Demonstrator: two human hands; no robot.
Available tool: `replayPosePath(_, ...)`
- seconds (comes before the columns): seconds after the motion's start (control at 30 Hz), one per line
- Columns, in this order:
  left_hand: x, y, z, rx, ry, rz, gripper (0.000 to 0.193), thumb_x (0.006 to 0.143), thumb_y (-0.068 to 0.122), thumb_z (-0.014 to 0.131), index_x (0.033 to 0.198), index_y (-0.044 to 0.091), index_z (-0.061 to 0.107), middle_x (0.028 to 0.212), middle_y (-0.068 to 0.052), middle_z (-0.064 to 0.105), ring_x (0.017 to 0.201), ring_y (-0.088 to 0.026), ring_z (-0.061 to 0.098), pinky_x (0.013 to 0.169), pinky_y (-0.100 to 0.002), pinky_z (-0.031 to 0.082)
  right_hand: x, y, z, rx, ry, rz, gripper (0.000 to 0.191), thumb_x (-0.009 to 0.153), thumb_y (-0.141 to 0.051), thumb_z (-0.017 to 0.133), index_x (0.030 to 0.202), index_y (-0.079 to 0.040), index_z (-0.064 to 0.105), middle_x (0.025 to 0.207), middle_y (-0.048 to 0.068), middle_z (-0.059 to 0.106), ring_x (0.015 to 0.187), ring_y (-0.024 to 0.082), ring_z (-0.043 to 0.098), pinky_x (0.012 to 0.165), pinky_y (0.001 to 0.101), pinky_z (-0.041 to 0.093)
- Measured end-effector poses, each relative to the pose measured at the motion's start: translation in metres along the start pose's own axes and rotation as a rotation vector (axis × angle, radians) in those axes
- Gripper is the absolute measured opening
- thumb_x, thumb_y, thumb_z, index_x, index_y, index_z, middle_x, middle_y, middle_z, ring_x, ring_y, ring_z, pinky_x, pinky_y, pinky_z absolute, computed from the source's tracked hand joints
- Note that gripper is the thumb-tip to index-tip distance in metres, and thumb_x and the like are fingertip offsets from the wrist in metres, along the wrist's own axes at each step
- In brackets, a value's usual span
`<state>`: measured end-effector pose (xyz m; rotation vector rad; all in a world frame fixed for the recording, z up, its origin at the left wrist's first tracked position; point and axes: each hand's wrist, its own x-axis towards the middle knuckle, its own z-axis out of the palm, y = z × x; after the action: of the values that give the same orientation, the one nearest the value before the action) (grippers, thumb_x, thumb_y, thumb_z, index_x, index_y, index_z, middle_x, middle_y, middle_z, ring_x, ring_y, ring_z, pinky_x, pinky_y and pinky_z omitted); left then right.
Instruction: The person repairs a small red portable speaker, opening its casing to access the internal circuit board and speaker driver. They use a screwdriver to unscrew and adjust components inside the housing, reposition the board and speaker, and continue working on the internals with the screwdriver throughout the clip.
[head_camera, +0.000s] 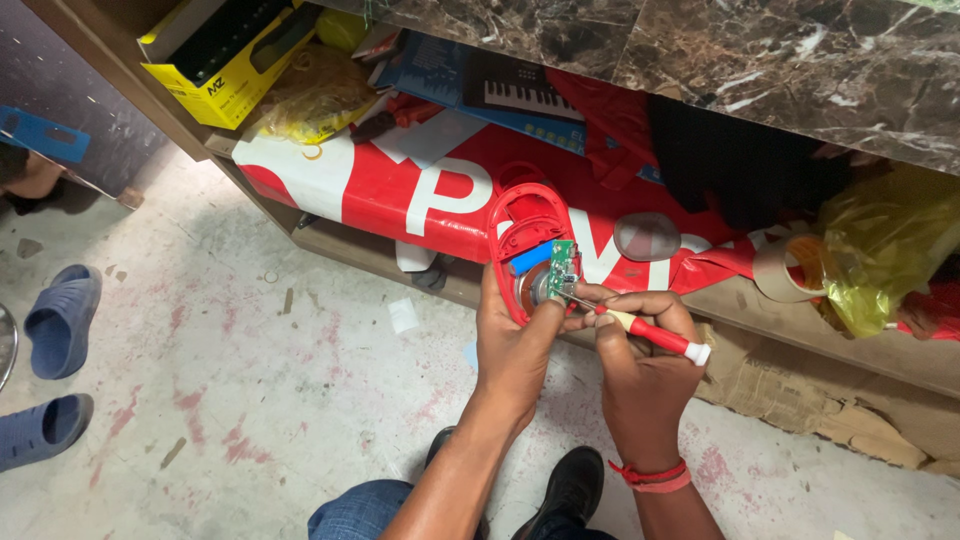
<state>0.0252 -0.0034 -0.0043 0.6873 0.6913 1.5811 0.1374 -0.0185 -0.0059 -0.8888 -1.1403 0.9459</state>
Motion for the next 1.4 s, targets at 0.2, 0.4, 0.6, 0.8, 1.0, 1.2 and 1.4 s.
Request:
replayPosePath(0.2, 0.000, 0.000, 0.000, -0.015, -0.002, -0.006, 0.060, 0.088, -0.011, 0.048, 0.145, 0.007, 0.040, 0.127, -0.010, 0.059, 0.106, -0.018, 0.064, 0.084, -0.038, 0.066, 0.001, -0.001, 0.001, -0.010, -0.002, -0.021, 0.015, 0.095, 0.015, 0.052, 0.105, 0.005, 0.052, 0.115, 0.028, 0.071, 0.102, 0.023, 0.073, 0.092, 0.0342, 0.061)
replayPosePath(0.4, 0.000, -0.001, -0.001, 0.002, 0.006, -0.014, 0.060, 0.089, -0.010, 0.049, 0.146, 0.007, 0.039, 0.127, -0.009, 0.059, 0.109, -0.018, 0.064, 0.085, -0.039, 0.065, 0.000, -0.001, 0.001, 0.013, 0.008, -0.001, 0.015, 0.095, 0.015, 0.052, 0.106, 0.005, 0.052, 0.116, 0.029, 0.071, 0.093, 0.023, 0.073, 0.091, 0.0340, 0.061)
replayPosePath(0.6, 0.000, -0.002, -0.002, 0.001, 0.013, -0.015, 0.062, 0.087, -0.009, 0.049, 0.146, 0.009, 0.039, 0.129, -0.008, 0.058, 0.109, -0.017, 0.063, 0.084, -0.039, 0.065, 0.000, -0.001, 0.000, 0.010, -0.009, -0.001, 0.014, 0.095, 0.015, 0.053, 0.106, 0.005, 0.052, 0.116, 0.029, 0.071, 0.093, 0.023, 0.074, 0.091, 0.0340, 0.061)
replayPosePath(0.8, 0.000, -0.005, -0.003, 0.012, 0.019, -0.003, 0.060, 0.088, -0.009, 0.050, 0.145, 0.007, 0.040, 0.128, -0.010, 0.059, 0.108, -0.019, 0.064, 0.083, -0.037, 0.064, 0.002, -0.001, 0.000, -0.010, -0.016, 0.012, 0.012, 0.096, 0.013, 0.055, 0.104, 0.004, 0.054, 0.116, 0.027, 0.072, 0.091, 0.021, 0.073, 0.090, 0.0328, 0.060)
replayPosePath(1.0, 0.000, -0.007, -0.002, 0.046, 0.043, -0.015, 0.054, 0.089, -0.007, 0.053, 0.141, 0.005, 0.045, 0.123, -0.009, 0.063, 0.103, -0.018, 0.068, 0.078, -0.033, 0.063, 0.001, -0.008, -0.005, -0.076, 0.037, -0.017, 0.009, 0.098, 0.010, 0.056, 0.103, 0.002, 0.055, 0.110, 0.023, 0.074, 0.096, 0.017, 0.070, 0.092, 0.0312, 0.058)
replayPosePath(1.2, 0.000, -0.005, -0.002, 0.034, 0.022, -0.062, 0.054, 0.088, -0.005, 0.055, 0.140, 0.007, 0.046, 0.123, -0.008, 0.064, 0.102, -0.017, 0.068, 0.075, -0.033, 0.064, 0.004, -0.014, -0.006, -0.009, 0.140, 0.056, 0.023, 0.109, -0.011, 0.047, 0.126, 0.000, 0.057, 0.099, 0.015, 0.073, 0.095, 0.019, 0.073, 0.087, 0.0330, 0.061)
replayPosePath(1.4, -0.007, -0.003, 0.008, -0.003, -0.055, -0.067, 0.058, 0.088, -0.005, 0.059, 0.143, 0.008, 0.042, 0.126, -0.007, 0.063, 0.105, -0.016, 0.066, 0.080, -0.030, 0.062, 0.005, -0.017, -0.006, -0.122, 0.087, -0.015, 0.031, 0.102, -0.002, 0.063, 0.130, 0.003, 0.054, 0.112, 0.012, 0.070, 0.099, 0.016, 0.070, 0.089, 0.0308, 0.060)
